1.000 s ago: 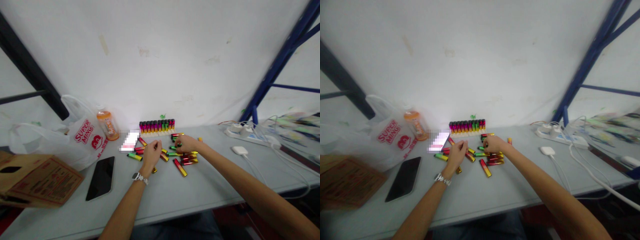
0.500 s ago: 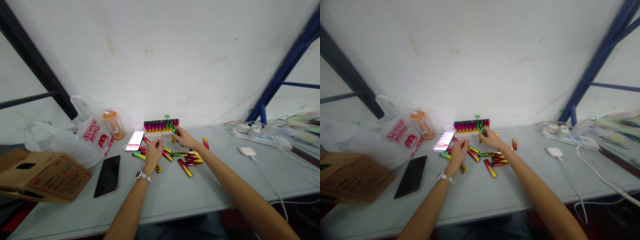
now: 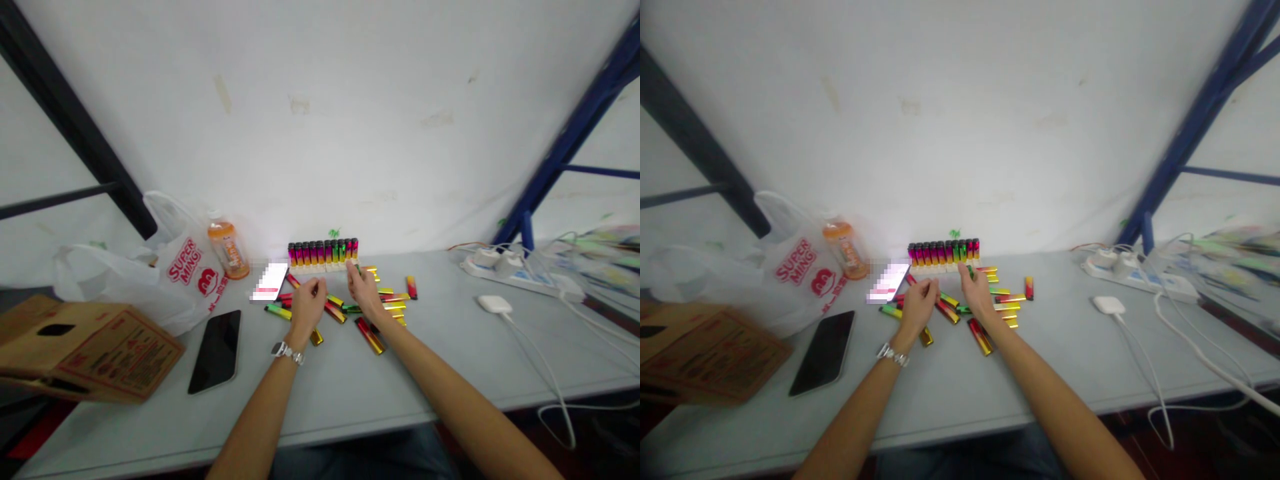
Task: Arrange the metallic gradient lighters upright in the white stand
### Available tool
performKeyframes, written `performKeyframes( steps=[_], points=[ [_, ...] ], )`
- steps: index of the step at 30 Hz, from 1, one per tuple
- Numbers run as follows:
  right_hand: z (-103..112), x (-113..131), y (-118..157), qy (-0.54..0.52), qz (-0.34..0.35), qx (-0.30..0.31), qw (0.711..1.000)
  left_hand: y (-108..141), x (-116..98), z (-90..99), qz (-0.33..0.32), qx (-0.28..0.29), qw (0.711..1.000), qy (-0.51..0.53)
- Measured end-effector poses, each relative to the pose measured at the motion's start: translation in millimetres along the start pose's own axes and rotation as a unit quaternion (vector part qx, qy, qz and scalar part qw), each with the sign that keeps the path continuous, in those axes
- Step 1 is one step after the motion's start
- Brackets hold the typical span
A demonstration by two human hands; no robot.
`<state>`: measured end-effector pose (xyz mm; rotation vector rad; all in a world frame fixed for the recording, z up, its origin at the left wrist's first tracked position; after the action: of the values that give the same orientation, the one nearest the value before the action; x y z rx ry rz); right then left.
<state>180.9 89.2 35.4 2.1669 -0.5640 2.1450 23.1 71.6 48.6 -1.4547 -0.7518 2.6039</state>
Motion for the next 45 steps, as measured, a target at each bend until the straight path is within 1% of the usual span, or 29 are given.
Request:
performKeyframes(
  steps=[3, 6, 8, 12, 23, 26, 31, 33, 37, 40, 42, 45],
  points=[
    [9.1, 3.7, 2.1, 0.067, 0.056, -0.053, 0.995, 0.7, -1.0, -0.5, -0.007, 0.001, 1.000, 0.001],
    [7.8, 12.6, 6.2, 0.111, 0.114, -0.064, 0.985, 1.1, -1.0, 0.0, -0.008, -0.003, 1.000, 0.003],
    [5.9, 16.1, 8.6, 0.122, 0.132, -0.062, 0.982, 1.3, -0.9, 0.1, -0.008, -0.004, 1.000, 0.003],
    [4.8, 15.7, 9.8, 0.131, 0.127, -0.058, 0.981, 1.3, -2.2, -0.2, -0.013, -0.001, 1.000, 0.008],
    [8.3, 14.4, 9.4, 0.106, 0.113, -0.025, 0.988, 0.8, -1.0, -0.6, -0.012, 0.000, 1.000, 0.004],
    [6.6, 14.1, 10.2, 0.116, 0.120, -0.025, 0.986, 1.4, 0.0, -1.1, -0.011, -0.002, 1.000, 0.000],
    [4.9, 18.6, 10.8, 0.145, 0.150, -0.034, 0.977, 1.7, -1.3, -1.1, -0.016, -0.003, 1.000, 0.000],
    [4.6, 17.4, 11.1, 0.148, 0.149, -0.032, 0.977, 1.5, -2.1, -1.1, -0.017, -0.001, 1.000, -0.001],
    [3.7, 9.5, 12.6, 0.110, 0.124, -0.016, 0.986, 1.3, -2.2, -1.2, -0.015, 0.001, 1.000, 0.001],
    [-0.3, 7.1, 14.2, 0.072, 0.115, 0.015, 0.991, 1.4, -1.5, -1.3, -0.015, 0.000, 1.000, -0.002],
    [-2.6, 10.4, 13.9, 0.080, 0.130, 0.033, 0.988, 1.5, -1.5, -1.2, -0.016, 0.000, 1.000, -0.004],
    [-0.6, 25.2, 9.5, 0.131, 0.206, 0.025, 0.970, 1.8, -3.5, -1.1, -0.020, 0.002, 1.000, 0.001]
  ],
)
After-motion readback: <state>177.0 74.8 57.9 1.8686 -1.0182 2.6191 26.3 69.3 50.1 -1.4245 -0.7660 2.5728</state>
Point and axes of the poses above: each hand's wrist, its own y-axis away from the middle knuckle, its own z-axis out of the back of the hand, x = y × z, the point moved 8 cm from there along -y, towards the middle knuckle, and after that the axes turned 11 degrees about -x, right-handed, at the moved point
